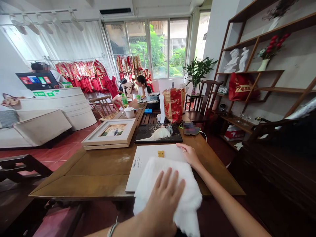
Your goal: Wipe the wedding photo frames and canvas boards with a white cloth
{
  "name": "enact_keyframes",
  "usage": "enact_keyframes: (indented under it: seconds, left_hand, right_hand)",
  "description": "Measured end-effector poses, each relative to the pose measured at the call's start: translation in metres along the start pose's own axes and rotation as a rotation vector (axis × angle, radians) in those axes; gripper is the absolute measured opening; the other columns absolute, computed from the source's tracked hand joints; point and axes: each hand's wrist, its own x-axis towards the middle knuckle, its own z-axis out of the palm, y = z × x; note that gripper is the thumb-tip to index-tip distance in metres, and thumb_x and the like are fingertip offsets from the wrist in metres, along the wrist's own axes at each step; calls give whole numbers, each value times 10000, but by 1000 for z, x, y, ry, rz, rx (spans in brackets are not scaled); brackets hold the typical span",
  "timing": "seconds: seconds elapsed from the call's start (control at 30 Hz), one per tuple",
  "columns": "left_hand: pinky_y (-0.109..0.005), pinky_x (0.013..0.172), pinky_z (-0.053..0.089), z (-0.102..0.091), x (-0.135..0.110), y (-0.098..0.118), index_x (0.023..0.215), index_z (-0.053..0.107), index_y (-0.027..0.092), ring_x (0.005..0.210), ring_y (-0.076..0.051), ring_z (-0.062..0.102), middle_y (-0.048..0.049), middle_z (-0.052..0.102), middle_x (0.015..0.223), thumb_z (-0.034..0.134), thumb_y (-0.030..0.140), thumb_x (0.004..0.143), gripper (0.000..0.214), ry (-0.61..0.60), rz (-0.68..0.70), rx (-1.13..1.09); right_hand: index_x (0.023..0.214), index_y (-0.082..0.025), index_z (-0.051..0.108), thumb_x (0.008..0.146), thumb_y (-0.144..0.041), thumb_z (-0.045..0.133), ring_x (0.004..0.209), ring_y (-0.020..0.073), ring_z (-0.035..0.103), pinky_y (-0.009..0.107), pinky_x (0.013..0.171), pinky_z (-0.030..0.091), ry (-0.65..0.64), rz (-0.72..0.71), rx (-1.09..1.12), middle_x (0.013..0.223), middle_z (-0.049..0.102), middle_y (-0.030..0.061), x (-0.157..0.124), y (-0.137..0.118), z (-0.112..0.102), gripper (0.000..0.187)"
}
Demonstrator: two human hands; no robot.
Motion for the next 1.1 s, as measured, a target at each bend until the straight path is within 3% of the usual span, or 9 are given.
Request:
enact_keyframes:
  seconds: [0.1, 0.2, 0.37, 0.47, 0.6, 0.73, 0.83, 0.93, 1.1]
  left_hand:
    - [-544, 1071, 96, -2, 5, 4, 1410, 194, 100, 1336, -388, 37, -208, 129, 1469, 575, 419, 734, 840, -9, -20, -14]
    - [-532, 1065, 134, -9, 40, -17, 1396, 253, 96, 1329, -386, 117, -207, 200, 1452, 573, 380, 746, 778, -8, -150, 55]
    - [-509, 1061, 158, -18, 89, -50, 1385, 291, 108, 1315, -357, 202, -186, 278, 1429, 573, 338, 753, 729, 49, -246, 143]
    - [-527, 1062, 146, -14, 77, -36, 1388, 280, 95, 1320, -371, 177, -204, 267, 1428, 566, 347, 756, 738, 44, -236, 141]
    - [-600, 1041, 154, 16, 28, 8, 1385, 265, 51, 1307, -444, 117, -251, 228, 1428, 592, 413, 724, 822, 94, -103, 84]
    - [-559, 1029, 265, 42, -5, 30, 1373, 318, 211, 1320, -363, 187, -135, 299, 1434, 480, 275, 832, 568, 170, -14, 29]
    - [-545, 1058, 215, 29, -4, 23, 1400, 262, 221, 1336, -339, 148, -123, 226, 1466, 541, 344, 787, 685, 73, -36, -58]
    - [-539, 1079, 119, 0, 17, 2, 1406, 260, 176, 1346, -341, 88, -144, 183, 1475, 577, 421, 725, 790, 2, -178, -91]
    - [-521, 1073, 124, -20, 60, -42, 1396, 282, 187, 1341, -326, 140, -125, 250, 1457, 521, 328, 757, 696, 71, -393, 6]
  right_hand:
    - [940, -208, 705, 739, -220, 421, 1070, 243, 586, 443, 968, 405, 1, 52, 61, 1060, 689, 69, 2, 2, -1, 348]
    - [943, -204, 698, 706, -231, 437, 1041, 252, 600, 437, 951, 423, -9, 76, 195, 1042, 695, 73, 3, 5, -2, 353]
    - [1168, -230, 573, 711, -263, 472, 1018, 243, 614, 399, 878, 479, -1, 109, 407, 1095, 676, 60, 4, 7, -1, 469]
    - [1126, -230, 599, 743, -311, 476, 1056, 247, 596, 409, 912, 454, 9, 116, 369, 1102, 673, 66, 4, 5, -1, 411]
    - [997, -218, 665, 791, -383, 478, 1122, 249, 552, 417, 988, 380, 29, 85, 231, 1101, 673, 76, 2, -4, 0, 324]
    - [1024, -221, 649, 817, -404, 465, 1105, 238, 566, 416, 984, 381, 14, 63, 176, 1092, 678, 69, -2, -12, 0, 332]
    - [1026, -213, 642, 833, -397, 441, 1106, 237, 567, 420, 981, 384, 3, 53, 147, 1093, 678, 76, -3, -12, -1, 334]
    - [1035, -204, 632, 823, -372, 451, 1093, 238, 579, 421, 957, 414, -21, 42, 179, 1082, 681, 94, -2, -6, 0, 325]
    - [1066, -189, 613, 722, -254, 533, 1041, 241, 613, 402, 893, 474, -66, 8, 245, 1104, 668, 112, 0, 3, 3, 360]
